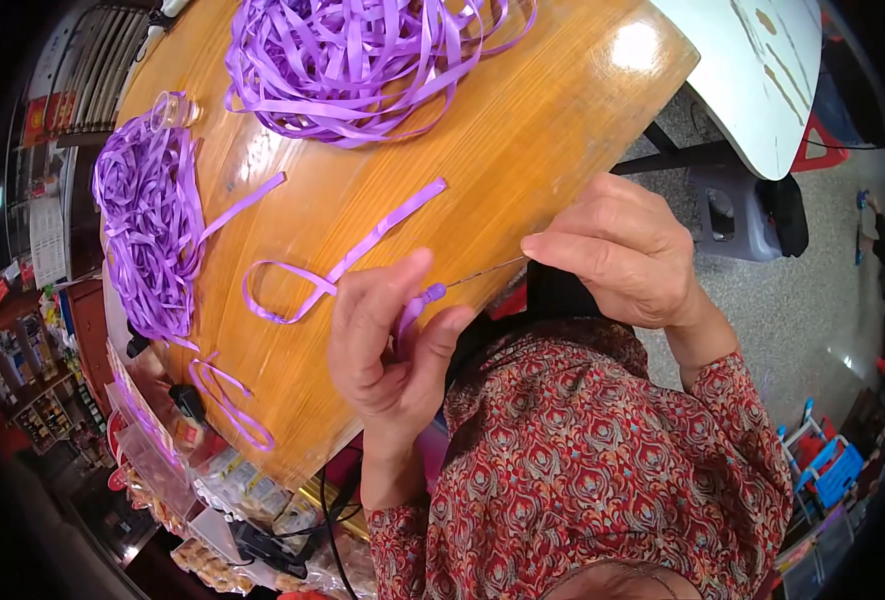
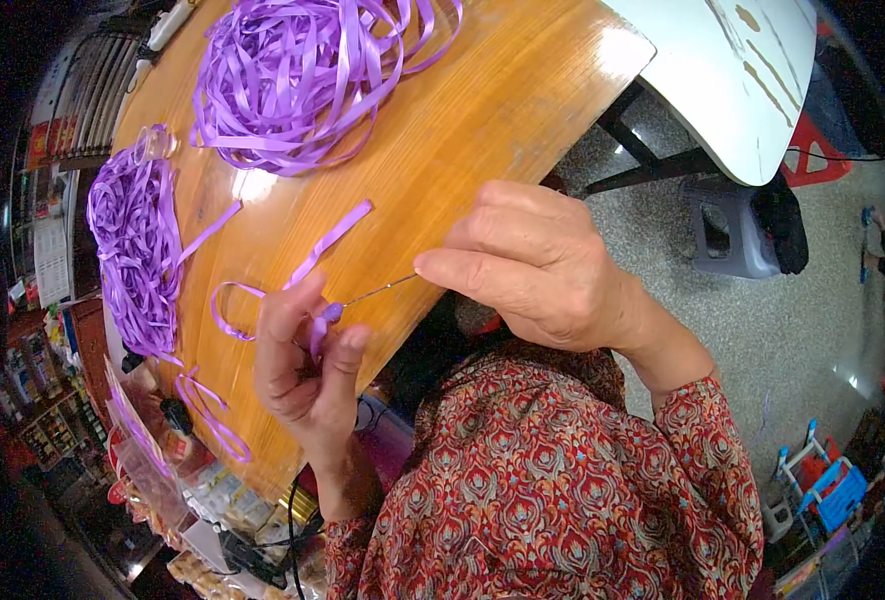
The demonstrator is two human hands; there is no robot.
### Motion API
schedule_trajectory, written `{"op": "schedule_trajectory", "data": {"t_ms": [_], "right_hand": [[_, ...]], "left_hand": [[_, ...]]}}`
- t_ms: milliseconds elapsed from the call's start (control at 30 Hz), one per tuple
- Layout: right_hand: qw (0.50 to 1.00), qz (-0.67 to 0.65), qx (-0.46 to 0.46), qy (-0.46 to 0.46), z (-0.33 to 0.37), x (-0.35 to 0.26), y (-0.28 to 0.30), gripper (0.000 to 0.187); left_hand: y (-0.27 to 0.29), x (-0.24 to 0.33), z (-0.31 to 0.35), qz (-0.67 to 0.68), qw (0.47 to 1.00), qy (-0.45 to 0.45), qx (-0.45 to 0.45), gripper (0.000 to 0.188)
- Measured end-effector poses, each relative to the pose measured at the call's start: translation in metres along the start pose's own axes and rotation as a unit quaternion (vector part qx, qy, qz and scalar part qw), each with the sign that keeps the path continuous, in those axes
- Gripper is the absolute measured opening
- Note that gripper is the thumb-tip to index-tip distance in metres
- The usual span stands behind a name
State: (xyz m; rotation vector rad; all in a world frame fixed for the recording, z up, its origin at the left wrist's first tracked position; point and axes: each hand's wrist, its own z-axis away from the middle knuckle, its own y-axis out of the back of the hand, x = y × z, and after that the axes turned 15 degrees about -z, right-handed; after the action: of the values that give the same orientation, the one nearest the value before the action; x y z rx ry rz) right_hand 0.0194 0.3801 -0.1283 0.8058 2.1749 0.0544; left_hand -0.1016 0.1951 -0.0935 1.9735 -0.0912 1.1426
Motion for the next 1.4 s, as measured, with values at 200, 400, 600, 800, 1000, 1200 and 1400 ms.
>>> {"op": "schedule_trajectory", "data": {"t_ms": [200, 400, 600, 800, 1000, 1200, 1400], "right_hand": [[1.0, -0.012, -0.006, -0.013, 0.0, -0.002, 0.0, 0.024], [1.0, -0.014, -0.001, 0.007, 0.004, 0.002, 0.0, 0.024], [0.998, 0.016, -0.018, 0.065, 0.005, 0.003, 0.004, 0.025], [0.995, 0.016, -0.031, 0.094, 0.005, 0.007, 0.006, 0.028], [0.995, 0.014, -0.037, 0.089, 0.004, 0.002, 0.008, 0.029], [0.997, 0.006, -0.038, 0.063, 0.005, 0.004, 0.01, 0.03], [0.998, 0.007, -0.047, 0.04, 0.005, 0.003, 0.011, 0.031]], "left_hand": [[0.0, 0.002, -0.002, -0.073, 0.995, -0.064, 0.023, 0.026], [0.002, 0.005, -0.007, -0.087, 0.994, -0.064, -0.013, 0.013], [0.0, 0.004, -0.007, -0.075, 0.994, -0.054, -0.052, 0.01], [0.001, 0.005, -0.004, -0.04, 0.994, 0.031, -0.095, 0.02], [0.005, 0.015, 0.0, 0.019, 0.977, 0.168, -0.133, 0.02], [-0.001, 0.012, -0.001, 0.048, 0.991, 0.098, -0.074, 0.02], [0.001, 0.007, -0.004, -0.102, 0.99, -0.071, -0.06, 0.037]]}}
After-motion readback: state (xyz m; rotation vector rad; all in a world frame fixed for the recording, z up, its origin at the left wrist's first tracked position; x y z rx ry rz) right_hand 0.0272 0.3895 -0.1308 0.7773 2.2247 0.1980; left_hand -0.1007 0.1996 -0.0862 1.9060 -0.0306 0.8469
